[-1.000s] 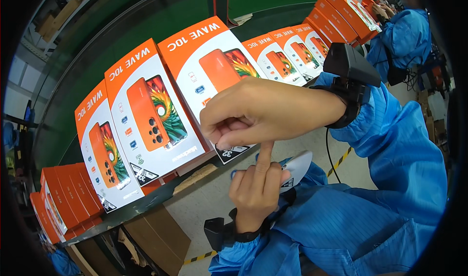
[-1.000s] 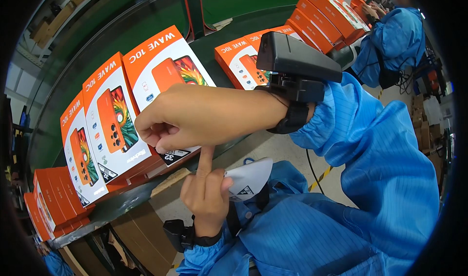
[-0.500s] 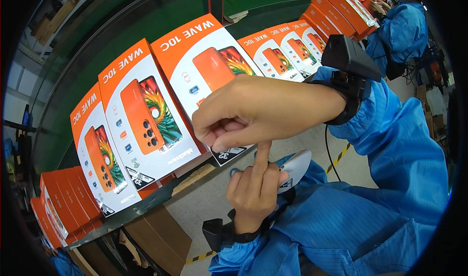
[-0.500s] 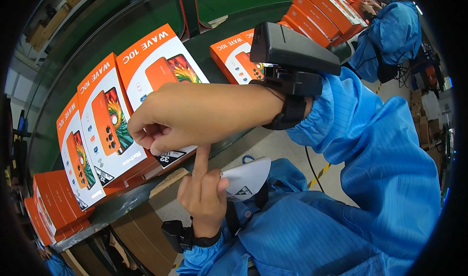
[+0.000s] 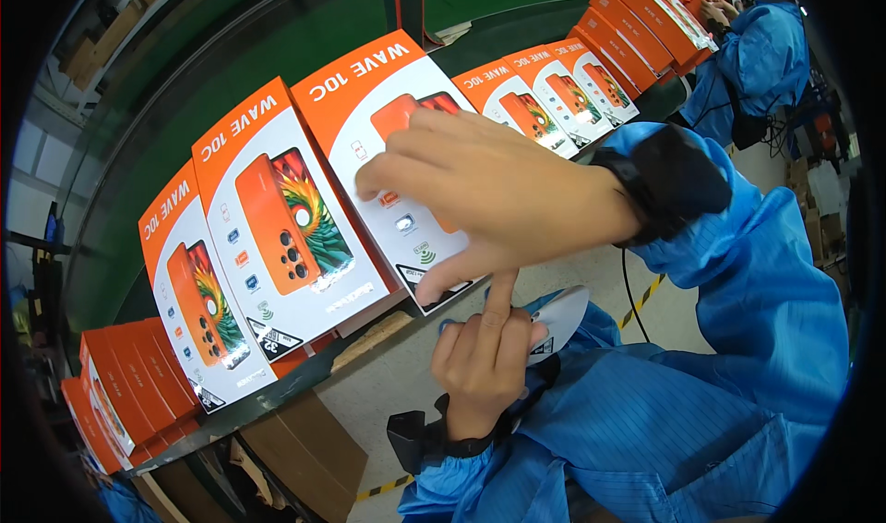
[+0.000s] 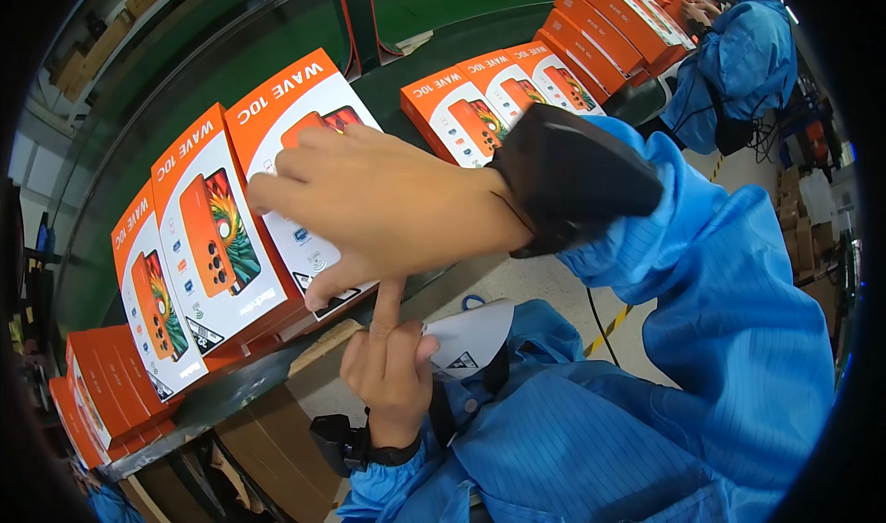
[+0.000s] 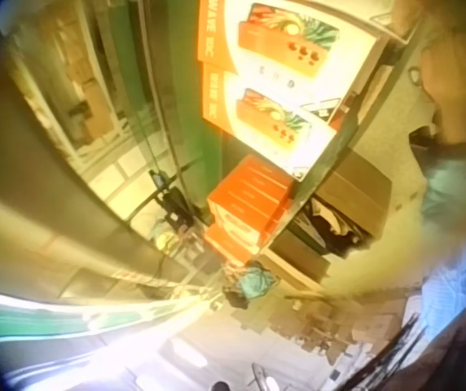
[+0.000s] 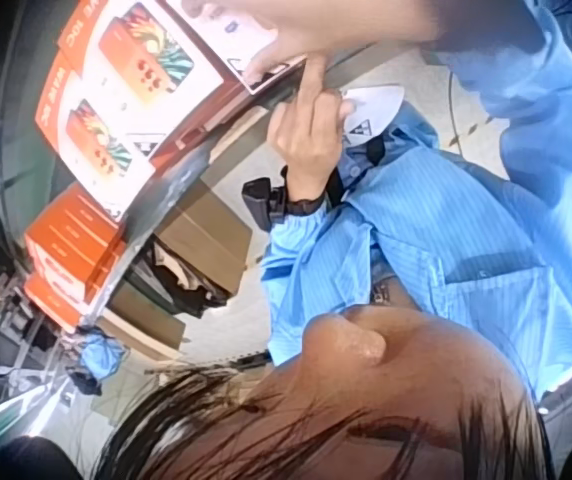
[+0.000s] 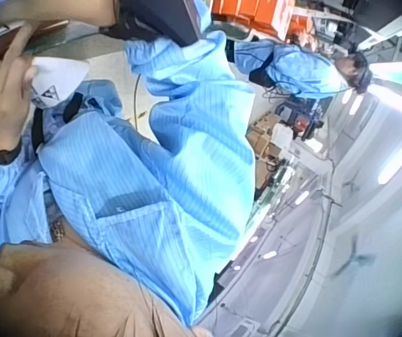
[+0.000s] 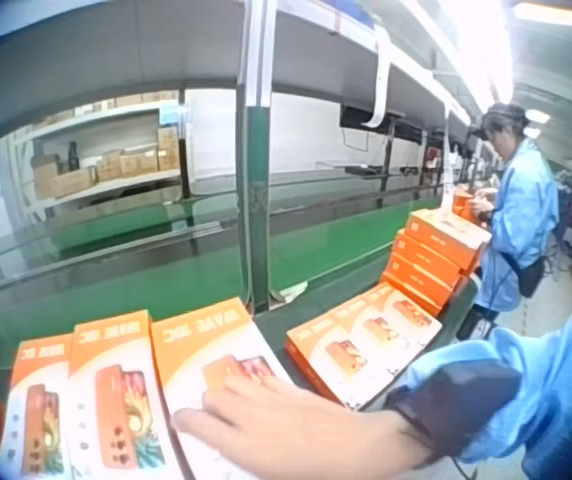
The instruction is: The recorder is peeling and applying small labels to boxes on an assembly line.
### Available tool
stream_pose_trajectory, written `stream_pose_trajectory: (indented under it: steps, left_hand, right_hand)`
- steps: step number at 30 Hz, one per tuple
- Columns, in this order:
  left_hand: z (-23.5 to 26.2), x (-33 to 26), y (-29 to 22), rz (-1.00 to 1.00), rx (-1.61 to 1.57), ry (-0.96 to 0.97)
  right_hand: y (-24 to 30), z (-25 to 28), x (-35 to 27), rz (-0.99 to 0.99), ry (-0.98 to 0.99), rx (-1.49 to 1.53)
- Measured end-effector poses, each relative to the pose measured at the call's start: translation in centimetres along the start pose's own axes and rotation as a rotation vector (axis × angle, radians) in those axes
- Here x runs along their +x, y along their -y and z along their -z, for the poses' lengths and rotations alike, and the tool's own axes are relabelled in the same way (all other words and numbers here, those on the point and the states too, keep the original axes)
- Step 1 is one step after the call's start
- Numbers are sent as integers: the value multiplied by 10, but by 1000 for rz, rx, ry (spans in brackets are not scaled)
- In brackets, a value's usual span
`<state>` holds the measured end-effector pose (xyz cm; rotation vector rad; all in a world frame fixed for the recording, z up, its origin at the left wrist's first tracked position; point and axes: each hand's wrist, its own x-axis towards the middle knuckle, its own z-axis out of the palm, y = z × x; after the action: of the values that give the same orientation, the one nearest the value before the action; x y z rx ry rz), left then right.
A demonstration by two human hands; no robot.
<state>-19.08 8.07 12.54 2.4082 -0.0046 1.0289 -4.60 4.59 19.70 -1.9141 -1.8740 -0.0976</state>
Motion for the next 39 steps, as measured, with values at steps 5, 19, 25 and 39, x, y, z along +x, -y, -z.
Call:
stream_pose_trajectory:
  steps: [5,19,25,39]
  left_hand:
    - [6,3,0,27,-15,84]
    - [157,18,84,675,-71,-515]
    - [160,3,149,1009,-547,-253]
    - [-10,79,-37,772,-502,22]
  right_hand:
    - [-8,-13,7,-61,-21,8]
    - [-29,2,-43,-494,-368,247]
    - [-21,-18,-32,-750,-290,1294]
    - [-104,127,-222,-839,-603,1115]
